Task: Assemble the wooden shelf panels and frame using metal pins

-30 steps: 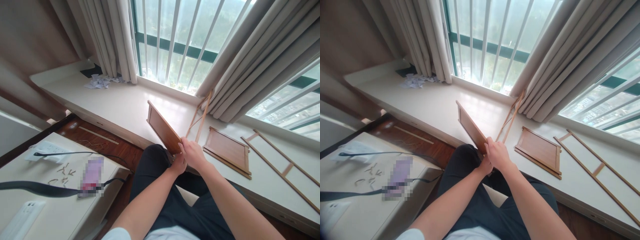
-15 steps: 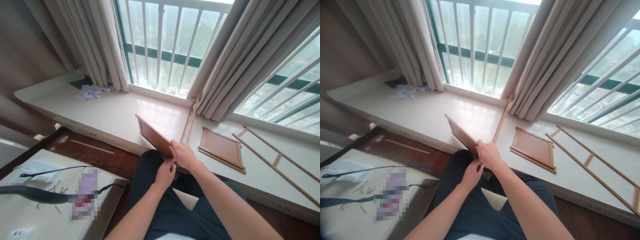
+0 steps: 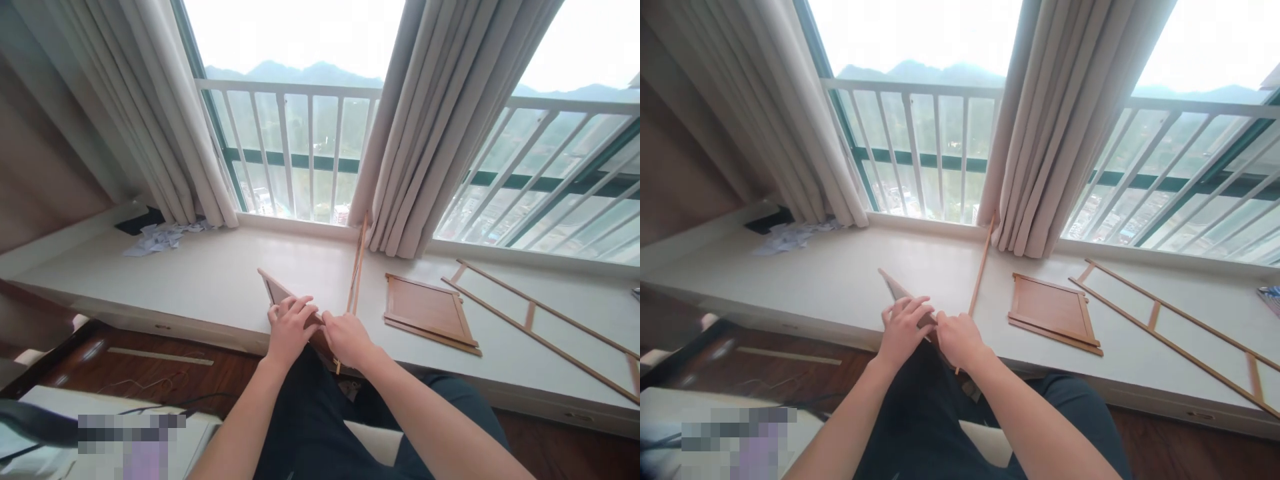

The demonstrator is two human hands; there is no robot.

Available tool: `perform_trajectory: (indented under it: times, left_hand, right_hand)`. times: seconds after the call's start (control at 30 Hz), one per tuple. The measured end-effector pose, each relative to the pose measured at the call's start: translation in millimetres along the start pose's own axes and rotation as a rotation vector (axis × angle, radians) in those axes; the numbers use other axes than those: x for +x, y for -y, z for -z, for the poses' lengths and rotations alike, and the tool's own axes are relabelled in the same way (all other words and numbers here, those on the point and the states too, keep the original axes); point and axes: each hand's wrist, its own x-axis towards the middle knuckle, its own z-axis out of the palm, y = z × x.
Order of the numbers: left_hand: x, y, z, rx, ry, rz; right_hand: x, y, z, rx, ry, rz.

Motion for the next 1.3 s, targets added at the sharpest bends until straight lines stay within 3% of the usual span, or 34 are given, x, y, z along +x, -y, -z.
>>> perform_trajectory:
  times: [0.23,0.33,0.43,0.53,0.63,0.77,1.0,1.17,1.3]
  left_hand:
    - [11,7,1,0.006,0.113,-0.141]
    - [8,8,-2,0.018,0.110,-0.136]
    - [7,7,-2,0.034,0.123,-0.157]
    - [10,5,-2,0.045,0.141,-0.165]
    - [14,3,0,0.053,0.164,-0.143]
    - [16,0,1,0.092,0.200,-0.086]
    - [8,0,2,0.121,0.188,-0.043]
    - [7,-1,2,0.138,0.190,-0.026]
    - [13,-5,1,0.200,0.209,-0.009]
  right_hand:
    - [0,-4,-4,0.107,-0.066,-0.012]
    - [-3,-3,-9,0.194,-0.204,-0.036]
    - [-6,-1,-20,0.275,-0.405,-0.169]
    - [-5,-3,-37,0.416,-0.501,-0.449]
    - [-5,-12,-49,0.747,-0.407,-0.670]
    - [-12,-24,-50,0.994,-0.295,-0.588]
    - [-27,-39,-41,1.029,-0.147,-0.574]
    - [-24,-55,-43,0.836,-0.181,-0.488]
    - [-9,-68,-49,0.862,-0.206,-0.432]
